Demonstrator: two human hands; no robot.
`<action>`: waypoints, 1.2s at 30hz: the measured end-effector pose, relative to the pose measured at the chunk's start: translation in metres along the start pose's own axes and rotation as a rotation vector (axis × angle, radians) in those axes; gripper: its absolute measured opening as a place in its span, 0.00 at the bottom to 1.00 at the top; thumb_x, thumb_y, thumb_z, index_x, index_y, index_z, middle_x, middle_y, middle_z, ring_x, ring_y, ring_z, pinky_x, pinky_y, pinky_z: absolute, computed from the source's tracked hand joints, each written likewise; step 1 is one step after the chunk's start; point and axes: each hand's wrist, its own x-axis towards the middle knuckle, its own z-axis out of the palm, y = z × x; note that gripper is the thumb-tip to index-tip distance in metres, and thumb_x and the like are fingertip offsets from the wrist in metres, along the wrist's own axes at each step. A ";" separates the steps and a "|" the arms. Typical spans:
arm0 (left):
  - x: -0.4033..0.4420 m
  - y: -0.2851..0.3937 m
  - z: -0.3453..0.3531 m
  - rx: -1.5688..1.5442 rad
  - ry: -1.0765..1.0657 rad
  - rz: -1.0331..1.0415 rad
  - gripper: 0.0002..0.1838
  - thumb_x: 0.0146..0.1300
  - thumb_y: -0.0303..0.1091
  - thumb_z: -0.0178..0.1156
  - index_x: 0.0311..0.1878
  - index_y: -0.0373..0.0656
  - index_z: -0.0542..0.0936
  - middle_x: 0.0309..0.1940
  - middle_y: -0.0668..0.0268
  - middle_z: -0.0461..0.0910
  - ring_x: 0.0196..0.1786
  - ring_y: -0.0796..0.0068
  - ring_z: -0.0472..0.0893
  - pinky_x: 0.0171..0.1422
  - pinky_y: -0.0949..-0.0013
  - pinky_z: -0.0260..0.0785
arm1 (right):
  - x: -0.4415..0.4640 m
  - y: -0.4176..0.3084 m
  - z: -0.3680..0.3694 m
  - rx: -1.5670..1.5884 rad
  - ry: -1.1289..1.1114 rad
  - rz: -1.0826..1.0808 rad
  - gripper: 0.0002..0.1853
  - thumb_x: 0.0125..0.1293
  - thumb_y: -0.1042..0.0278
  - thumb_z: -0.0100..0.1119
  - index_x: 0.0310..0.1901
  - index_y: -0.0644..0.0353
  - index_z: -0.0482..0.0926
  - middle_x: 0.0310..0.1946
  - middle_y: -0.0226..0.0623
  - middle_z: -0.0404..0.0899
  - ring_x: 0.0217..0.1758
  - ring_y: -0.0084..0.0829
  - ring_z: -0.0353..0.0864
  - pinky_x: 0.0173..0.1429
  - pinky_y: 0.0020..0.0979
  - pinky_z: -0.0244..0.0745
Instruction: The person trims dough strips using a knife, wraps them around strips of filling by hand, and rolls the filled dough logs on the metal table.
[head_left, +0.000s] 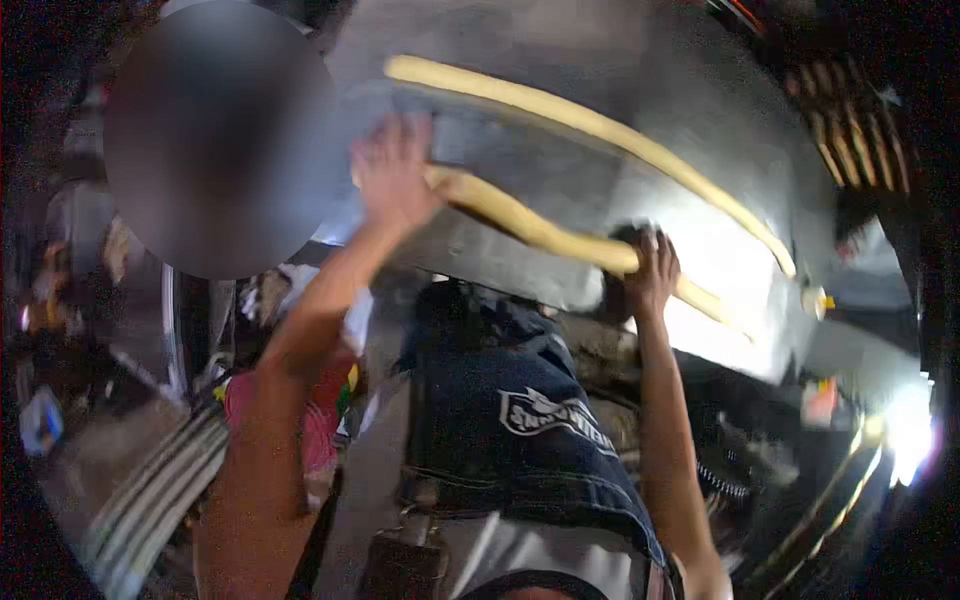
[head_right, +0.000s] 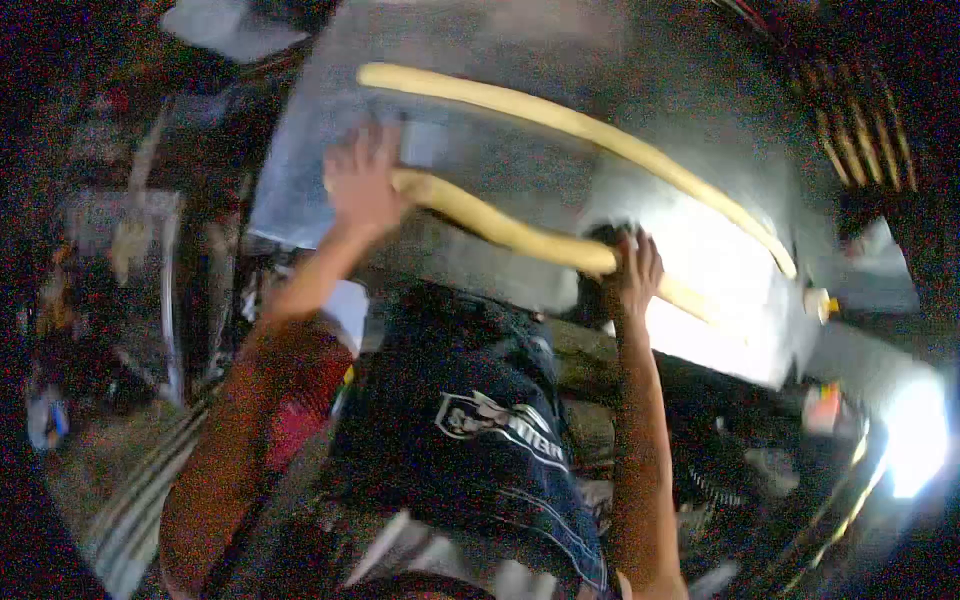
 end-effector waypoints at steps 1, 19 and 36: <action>0.028 -0.010 0.006 -0.030 0.057 -0.071 0.54 0.69 0.78 0.56 0.87 0.50 0.60 0.86 0.39 0.54 0.88 0.35 0.52 0.88 0.28 0.38 | 0.013 0.018 0.009 -0.084 -0.052 -0.058 0.32 0.65 0.68 0.72 0.72 0.50 0.79 0.81 0.35 0.69 0.84 0.50 0.63 0.85 0.55 0.58; -0.078 0.120 0.036 -0.475 0.319 0.373 0.43 0.62 0.58 0.77 0.76 0.49 0.77 0.82 0.54 0.67 0.86 0.43 0.60 0.87 0.23 0.40 | -0.074 0.148 -0.061 -0.159 0.049 0.061 0.42 0.64 0.35 0.72 0.75 0.48 0.76 0.74 0.41 0.75 0.79 0.49 0.70 0.83 0.59 0.59; 0.013 0.513 0.042 -0.271 -0.011 0.474 0.62 0.51 0.81 0.70 0.84 0.53 0.68 0.89 0.54 0.53 0.91 0.45 0.48 0.87 0.25 0.31 | -0.051 0.320 -0.079 -0.164 0.083 0.148 0.42 0.74 0.26 0.52 0.77 0.52 0.76 0.80 0.47 0.69 0.84 0.56 0.63 0.84 0.65 0.51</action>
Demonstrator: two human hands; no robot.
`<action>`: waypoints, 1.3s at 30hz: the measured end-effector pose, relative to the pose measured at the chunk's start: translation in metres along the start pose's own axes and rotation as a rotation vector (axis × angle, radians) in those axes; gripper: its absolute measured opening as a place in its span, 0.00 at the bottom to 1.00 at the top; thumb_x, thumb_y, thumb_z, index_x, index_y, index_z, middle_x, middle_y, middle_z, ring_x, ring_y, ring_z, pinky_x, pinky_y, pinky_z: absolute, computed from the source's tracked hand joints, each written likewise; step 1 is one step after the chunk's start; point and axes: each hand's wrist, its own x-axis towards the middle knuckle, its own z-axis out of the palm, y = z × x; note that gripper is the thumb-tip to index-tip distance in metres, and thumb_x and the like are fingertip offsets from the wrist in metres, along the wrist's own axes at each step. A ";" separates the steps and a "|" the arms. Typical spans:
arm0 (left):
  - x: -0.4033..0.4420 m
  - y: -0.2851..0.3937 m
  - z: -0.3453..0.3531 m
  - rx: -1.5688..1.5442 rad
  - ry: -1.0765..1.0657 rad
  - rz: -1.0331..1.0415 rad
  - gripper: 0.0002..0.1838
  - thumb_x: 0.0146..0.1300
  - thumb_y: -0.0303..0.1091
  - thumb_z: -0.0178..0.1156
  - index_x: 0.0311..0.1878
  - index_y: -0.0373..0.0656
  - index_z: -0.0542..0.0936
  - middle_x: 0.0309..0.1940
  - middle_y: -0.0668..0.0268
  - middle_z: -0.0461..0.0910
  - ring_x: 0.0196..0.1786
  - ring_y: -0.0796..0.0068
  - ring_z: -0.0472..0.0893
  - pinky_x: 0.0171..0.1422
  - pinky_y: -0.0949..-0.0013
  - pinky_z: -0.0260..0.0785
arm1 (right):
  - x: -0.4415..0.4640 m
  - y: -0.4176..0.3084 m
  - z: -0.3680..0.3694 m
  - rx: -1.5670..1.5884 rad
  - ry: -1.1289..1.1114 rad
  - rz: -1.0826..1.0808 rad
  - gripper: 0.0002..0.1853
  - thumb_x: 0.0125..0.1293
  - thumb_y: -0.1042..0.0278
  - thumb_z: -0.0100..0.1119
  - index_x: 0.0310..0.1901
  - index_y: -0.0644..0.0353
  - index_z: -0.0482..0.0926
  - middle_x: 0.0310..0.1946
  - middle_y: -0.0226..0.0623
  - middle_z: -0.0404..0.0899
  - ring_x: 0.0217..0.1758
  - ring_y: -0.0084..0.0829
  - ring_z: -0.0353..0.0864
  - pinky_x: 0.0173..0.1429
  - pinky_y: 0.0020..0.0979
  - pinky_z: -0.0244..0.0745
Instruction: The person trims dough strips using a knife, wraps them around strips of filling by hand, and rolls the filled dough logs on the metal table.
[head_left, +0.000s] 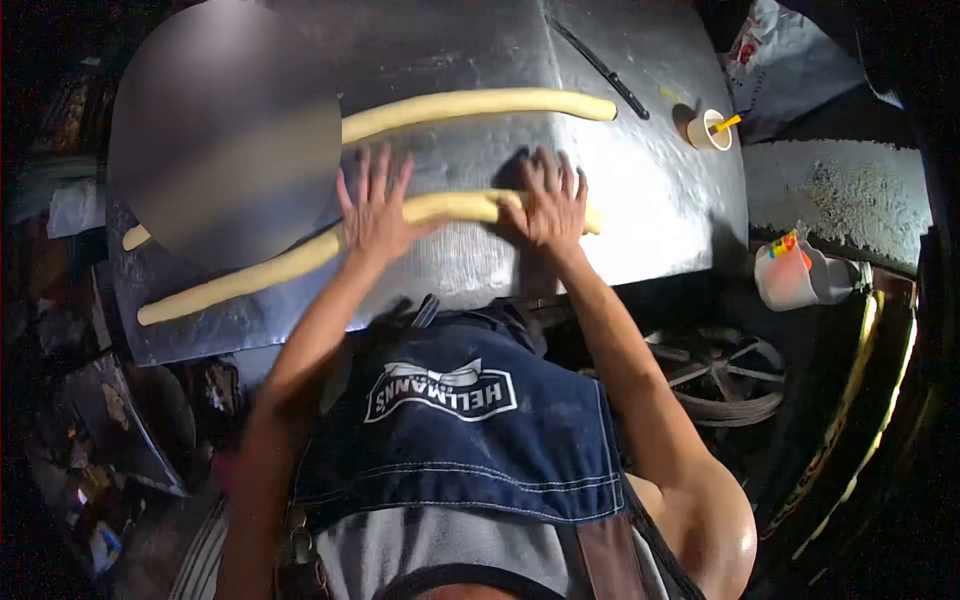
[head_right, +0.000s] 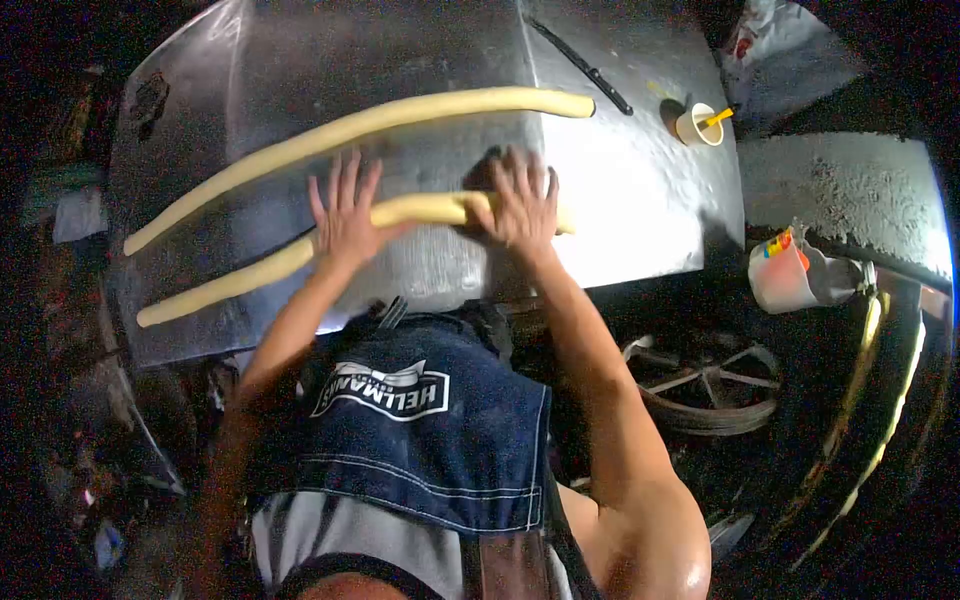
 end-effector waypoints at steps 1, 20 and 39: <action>0.020 -0.003 -0.005 -0.008 0.035 -0.022 0.63 0.51 0.82 0.69 0.84 0.53 0.67 0.89 0.53 0.52 0.91 0.45 0.46 0.87 0.24 0.31 | 0.020 0.002 -0.006 0.024 0.022 0.073 0.41 0.75 0.27 0.53 0.74 0.54 0.78 0.80 0.47 0.69 0.85 0.55 0.61 0.84 0.65 0.50; -0.004 0.043 0.004 -0.029 -0.128 -0.081 0.61 0.50 0.76 0.75 0.82 0.49 0.70 0.89 0.53 0.53 0.90 0.45 0.50 0.87 0.25 0.33 | 0.022 0.061 -0.018 0.011 -0.098 0.002 0.63 0.57 0.06 0.52 0.81 0.51 0.70 0.80 0.49 0.68 0.84 0.55 0.61 0.84 0.60 0.52; -0.048 -0.014 -0.022 -0.161 -0.060 -0.073 0.38 0.44 0.56 0.84 0.59 0.51 0.84 0.52 0.66 0.80 0.57 0.56 0.80 0.63 0.50 0.69 | -0.032 0.111 -0.051 0.509 -0.224 -0.070 0.30 0.62 0.71 0.70 0.68 0.48 0.82 0.59 0.40 0.85 0.63 0.49 0.82 0.69 0.47 0.75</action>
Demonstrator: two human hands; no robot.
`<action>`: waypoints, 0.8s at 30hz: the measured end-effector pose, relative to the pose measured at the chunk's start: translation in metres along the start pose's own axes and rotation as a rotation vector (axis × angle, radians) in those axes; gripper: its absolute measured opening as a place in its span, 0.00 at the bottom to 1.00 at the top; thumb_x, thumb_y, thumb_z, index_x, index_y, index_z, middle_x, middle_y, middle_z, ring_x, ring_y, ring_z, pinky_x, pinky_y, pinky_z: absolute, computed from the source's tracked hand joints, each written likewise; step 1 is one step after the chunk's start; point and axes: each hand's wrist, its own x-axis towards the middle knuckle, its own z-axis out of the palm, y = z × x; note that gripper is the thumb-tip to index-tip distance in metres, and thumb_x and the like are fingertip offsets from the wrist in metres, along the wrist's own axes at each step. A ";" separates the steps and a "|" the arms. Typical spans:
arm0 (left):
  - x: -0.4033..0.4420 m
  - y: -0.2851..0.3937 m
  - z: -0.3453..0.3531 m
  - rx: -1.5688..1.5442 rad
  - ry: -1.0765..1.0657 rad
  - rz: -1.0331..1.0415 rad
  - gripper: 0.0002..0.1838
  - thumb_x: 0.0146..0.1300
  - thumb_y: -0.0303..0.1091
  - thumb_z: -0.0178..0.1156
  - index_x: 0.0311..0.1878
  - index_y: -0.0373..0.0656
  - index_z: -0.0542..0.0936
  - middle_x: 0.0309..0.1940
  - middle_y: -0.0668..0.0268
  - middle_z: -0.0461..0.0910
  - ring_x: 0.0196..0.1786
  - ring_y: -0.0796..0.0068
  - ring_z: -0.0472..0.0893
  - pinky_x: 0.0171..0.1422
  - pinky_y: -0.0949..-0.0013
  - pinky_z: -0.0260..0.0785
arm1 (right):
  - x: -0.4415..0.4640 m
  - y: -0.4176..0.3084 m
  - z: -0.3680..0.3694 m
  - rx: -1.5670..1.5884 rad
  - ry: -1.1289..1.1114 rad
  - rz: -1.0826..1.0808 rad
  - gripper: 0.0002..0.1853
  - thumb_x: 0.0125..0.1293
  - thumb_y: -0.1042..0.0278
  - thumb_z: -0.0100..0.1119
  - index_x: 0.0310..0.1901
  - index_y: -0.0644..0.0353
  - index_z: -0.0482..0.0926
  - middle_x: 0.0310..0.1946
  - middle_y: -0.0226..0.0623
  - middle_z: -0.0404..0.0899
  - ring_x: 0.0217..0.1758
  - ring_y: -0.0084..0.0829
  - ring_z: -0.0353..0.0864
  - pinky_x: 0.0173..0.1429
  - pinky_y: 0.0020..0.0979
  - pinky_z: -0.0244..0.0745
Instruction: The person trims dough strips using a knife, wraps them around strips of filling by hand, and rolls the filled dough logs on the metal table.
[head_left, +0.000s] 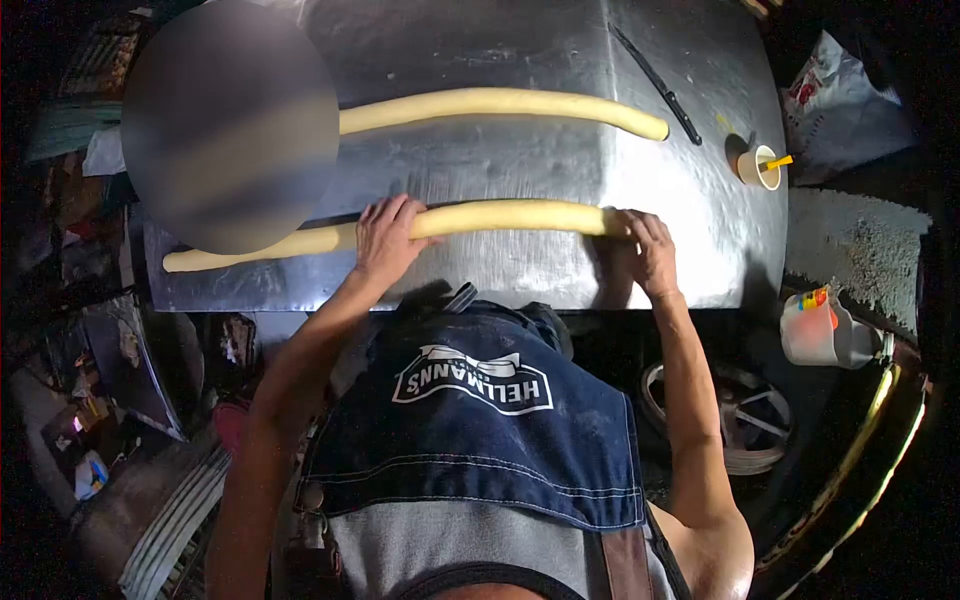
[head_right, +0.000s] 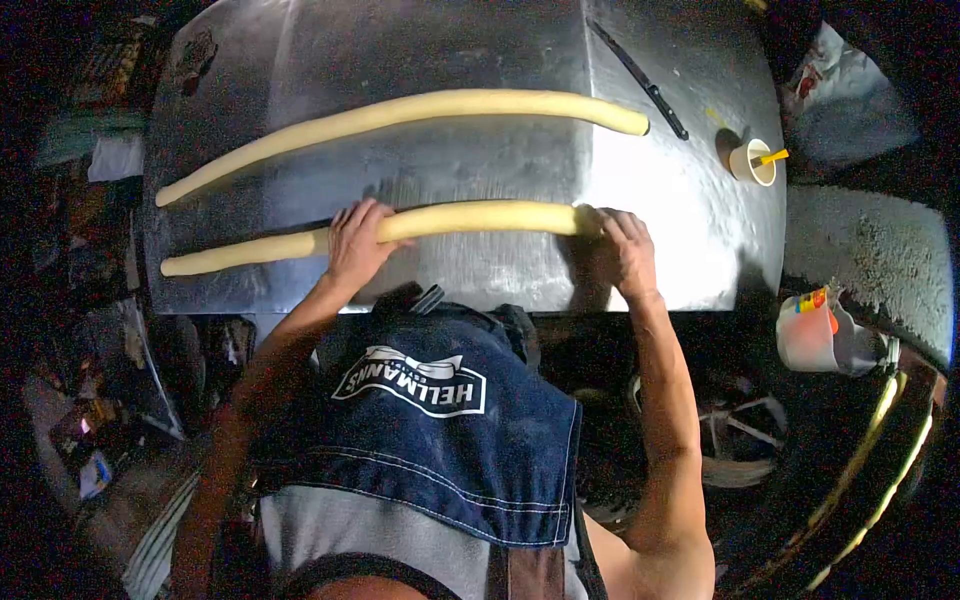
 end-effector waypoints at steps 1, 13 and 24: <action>-0.003 -0.005 0.003 -0.093 -0.004 -0.049 0.33 0.48 0.54 0.85 0.53 0.48 0.85 0.54 0.64 0.80 0.58 0.52 0.78 0.65 0.45 0.65 | -0.002 0.003 -0.003 -0.178 0.082 -0.079 0.29 0.63 0.76 0.66 0.68 0.49 0.83 0.56 0.40 0.85 0.61 0.48 0.82 0.68 0.48 0.75; -0.076 -0.158 -0.098 0.214 -0.037 -0.108 0.54 0.49 0.74 0.79 0.74 0.49 0.78 0.71 0.59 0.72 0.72 0.49 0.70 0.77 0.40 0.61 | 0.037 -0.091 0.063 -0.271 0.018 -0.058 0.47 0.49 0.45 0.84 0.71 0.51 0.80 0.69 0.38 0.80 0.75 0.47 0.74 0.87 0.64 0.49; -0.119 -0.372 -0.177 0.317 0.006 -0.253 0.64 0.51 0.89 0.62 0.82 0.52 0.70 0.82 0.51 0.63 0.86 0.41 0.58 0.85 0.29 0.43 | 0.195 -0.456 0.347 -0.355 0.140 -0.183 0.44 0.68 0.37 0.70 0.81 0.46 0.69 0.81 0.37 0.69 0.84 0.49 0.65 0.86 0.61 0.55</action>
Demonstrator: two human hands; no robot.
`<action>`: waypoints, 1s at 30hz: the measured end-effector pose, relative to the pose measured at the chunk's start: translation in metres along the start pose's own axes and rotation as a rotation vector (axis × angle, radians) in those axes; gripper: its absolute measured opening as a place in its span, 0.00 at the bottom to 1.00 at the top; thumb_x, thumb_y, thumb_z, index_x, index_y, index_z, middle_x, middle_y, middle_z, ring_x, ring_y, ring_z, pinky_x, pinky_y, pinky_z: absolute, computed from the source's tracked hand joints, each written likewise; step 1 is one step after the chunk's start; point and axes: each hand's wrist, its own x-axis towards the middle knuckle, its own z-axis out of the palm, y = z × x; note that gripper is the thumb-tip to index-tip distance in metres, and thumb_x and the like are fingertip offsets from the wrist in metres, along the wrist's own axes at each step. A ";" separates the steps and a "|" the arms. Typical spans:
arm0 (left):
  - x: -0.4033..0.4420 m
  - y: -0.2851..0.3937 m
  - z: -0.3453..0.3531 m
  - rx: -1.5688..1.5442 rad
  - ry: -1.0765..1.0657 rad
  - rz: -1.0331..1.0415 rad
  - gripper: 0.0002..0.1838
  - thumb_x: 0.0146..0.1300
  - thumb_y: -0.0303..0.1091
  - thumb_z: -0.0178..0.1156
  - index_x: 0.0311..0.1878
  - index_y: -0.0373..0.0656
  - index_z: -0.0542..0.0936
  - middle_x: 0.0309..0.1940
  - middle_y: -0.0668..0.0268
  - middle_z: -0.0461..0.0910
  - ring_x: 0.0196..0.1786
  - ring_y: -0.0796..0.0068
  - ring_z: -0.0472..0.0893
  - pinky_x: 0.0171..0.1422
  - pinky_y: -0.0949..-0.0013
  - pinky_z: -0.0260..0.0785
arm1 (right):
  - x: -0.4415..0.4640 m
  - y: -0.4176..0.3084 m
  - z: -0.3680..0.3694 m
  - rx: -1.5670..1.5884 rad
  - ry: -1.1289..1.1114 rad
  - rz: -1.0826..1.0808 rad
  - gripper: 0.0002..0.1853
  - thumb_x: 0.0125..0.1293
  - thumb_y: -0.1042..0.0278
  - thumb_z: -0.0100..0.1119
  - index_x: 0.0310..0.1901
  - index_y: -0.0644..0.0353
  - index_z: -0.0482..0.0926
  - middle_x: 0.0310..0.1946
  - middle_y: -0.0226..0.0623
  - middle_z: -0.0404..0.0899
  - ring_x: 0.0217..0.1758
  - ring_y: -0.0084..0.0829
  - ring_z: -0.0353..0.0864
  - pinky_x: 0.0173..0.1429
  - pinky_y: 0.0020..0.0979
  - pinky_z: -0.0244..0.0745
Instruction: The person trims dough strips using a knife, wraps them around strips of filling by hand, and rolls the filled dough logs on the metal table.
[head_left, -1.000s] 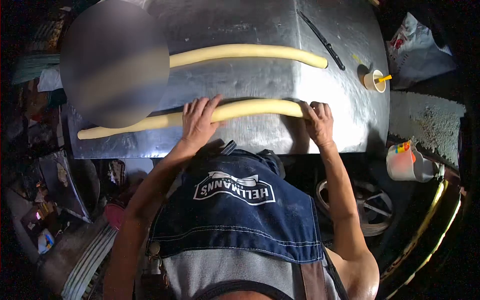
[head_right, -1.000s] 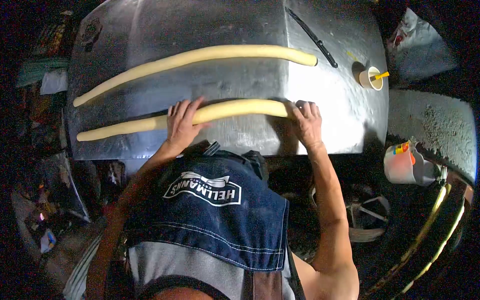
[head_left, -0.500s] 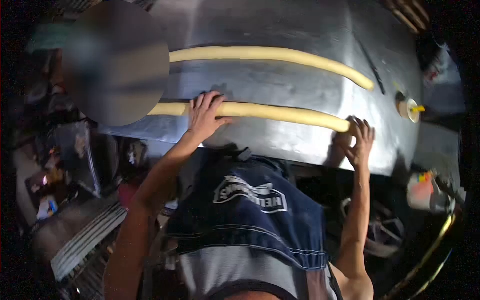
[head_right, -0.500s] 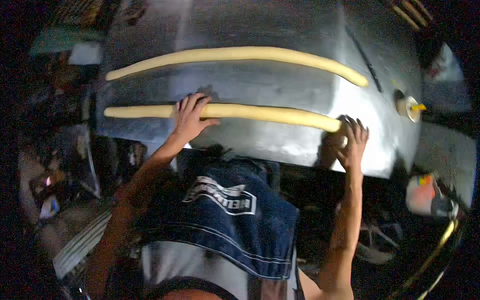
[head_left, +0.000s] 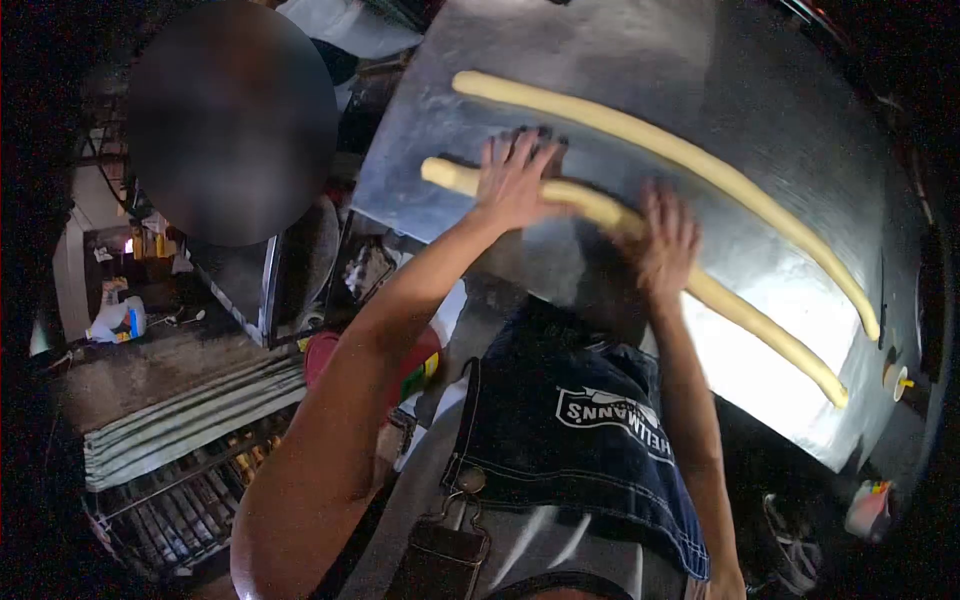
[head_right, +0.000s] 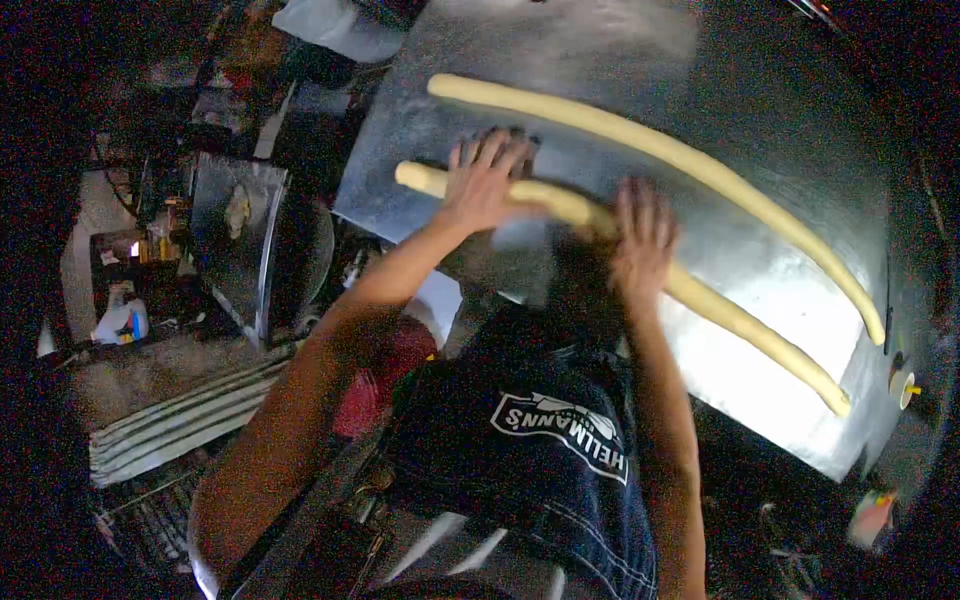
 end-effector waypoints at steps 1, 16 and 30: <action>0.010 -0.016 0.004 0.007 0.065 -0.058 0.61 0.54 0.88 0.60 0.82 0.52 0.70 0.82 0.51 0.64 0.83 0.41 0.62 0.84 0.28 0.45 | 0.026 -0.004 -0.016 -0.029 0.025 0.065 0.42 0.71 0.38 0.68 0.80 0.47 0.70 0.81 0.37 0.69 0.84 0.49 0.64 0.85 0.60 0.56; -0.033 -0.139 0.028 0.061 0.293 -0.330 0.63 0.61 0.82 0.61 0.89 0.51 0.56 0.88 0.38 0.47 0.89 0.34 0.47 0.87 0.24 0.34 | 0.027 -0.015 0.006 -0.133 0.024 -0.122 0.38 0.74 0.41 0.63 0.80 0.48 0.71 0.81 0.39 0.69 0.84 0.46 0.65 0.83 0.60 0.55; -0.114 -0.047 0.001 0.025 0.346 -0.040 0.51 0.63 0.66 0.72 0.84 0.50 0.69 0.88 0.52 0.57 0.89 0.42 0.55 0.88 0.23 0.31 | -0.109 0.187 -0.096 0.085 -0.073 -0.027 0.33 0.50 0.62 0.77 0.61 0.51 0.81 0.51 0.37 0.82 0.56 0.46 0.80 0.65 0.48 0.74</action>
